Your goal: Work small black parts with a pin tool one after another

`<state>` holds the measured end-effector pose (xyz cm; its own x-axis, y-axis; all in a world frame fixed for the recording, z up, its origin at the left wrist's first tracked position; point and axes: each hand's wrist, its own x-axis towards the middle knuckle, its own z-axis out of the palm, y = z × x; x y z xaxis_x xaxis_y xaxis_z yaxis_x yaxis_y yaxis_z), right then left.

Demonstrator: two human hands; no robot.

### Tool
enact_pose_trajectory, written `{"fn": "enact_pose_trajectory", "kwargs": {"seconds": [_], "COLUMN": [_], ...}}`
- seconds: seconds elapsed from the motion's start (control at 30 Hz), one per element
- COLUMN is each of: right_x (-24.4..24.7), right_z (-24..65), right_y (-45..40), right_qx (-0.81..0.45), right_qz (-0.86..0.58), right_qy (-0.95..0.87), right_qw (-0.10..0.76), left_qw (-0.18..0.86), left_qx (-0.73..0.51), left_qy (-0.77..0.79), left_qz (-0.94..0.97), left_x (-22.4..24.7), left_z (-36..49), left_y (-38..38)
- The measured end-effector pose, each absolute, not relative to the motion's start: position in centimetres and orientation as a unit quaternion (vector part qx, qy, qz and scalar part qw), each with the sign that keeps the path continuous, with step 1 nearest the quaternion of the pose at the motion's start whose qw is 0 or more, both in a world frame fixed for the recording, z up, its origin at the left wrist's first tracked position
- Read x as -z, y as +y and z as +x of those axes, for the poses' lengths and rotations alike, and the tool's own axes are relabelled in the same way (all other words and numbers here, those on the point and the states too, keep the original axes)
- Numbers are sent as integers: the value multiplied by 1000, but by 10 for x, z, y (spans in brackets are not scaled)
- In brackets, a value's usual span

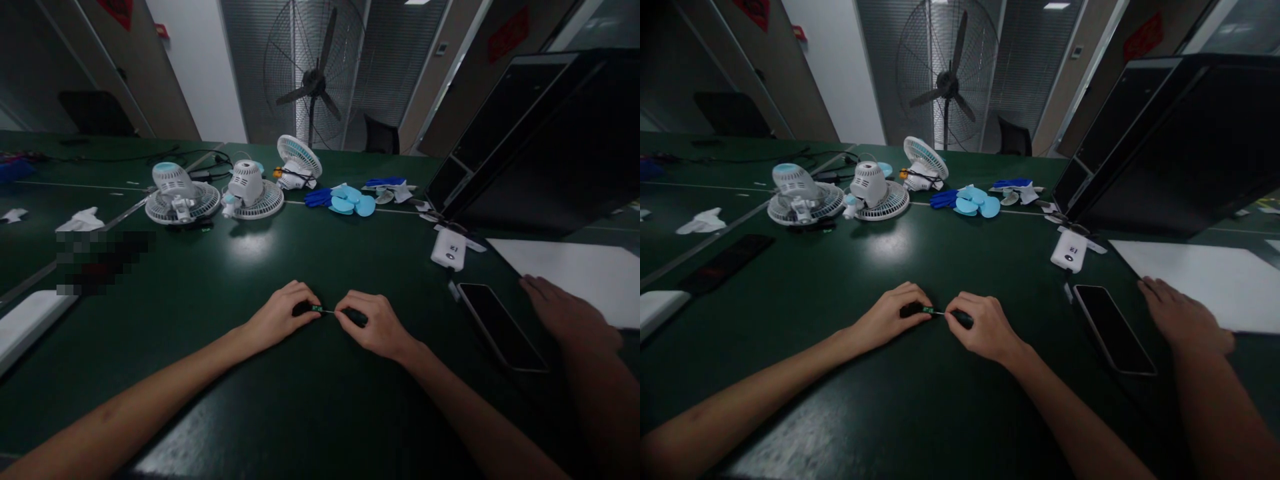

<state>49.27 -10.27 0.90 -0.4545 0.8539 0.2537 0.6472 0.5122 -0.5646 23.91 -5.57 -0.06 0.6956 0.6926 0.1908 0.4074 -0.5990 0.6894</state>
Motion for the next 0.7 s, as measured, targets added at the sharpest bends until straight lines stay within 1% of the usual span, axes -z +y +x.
{"fn": "enact_pose_trajectory", "kwargs": {"seconds": [0.7], "right_x": [-4], "right_z": [492], "right_y": [-101], "right_qx": [-188], "right_qz": [-444], "right_qy": [-834], "right_qw": [266], "left_qw": [318], "left_qx": [-222], "left_qy": [294], "left_qz": [874], "left_x": [-2], "left_z": [240], "left_y": [-57]}}
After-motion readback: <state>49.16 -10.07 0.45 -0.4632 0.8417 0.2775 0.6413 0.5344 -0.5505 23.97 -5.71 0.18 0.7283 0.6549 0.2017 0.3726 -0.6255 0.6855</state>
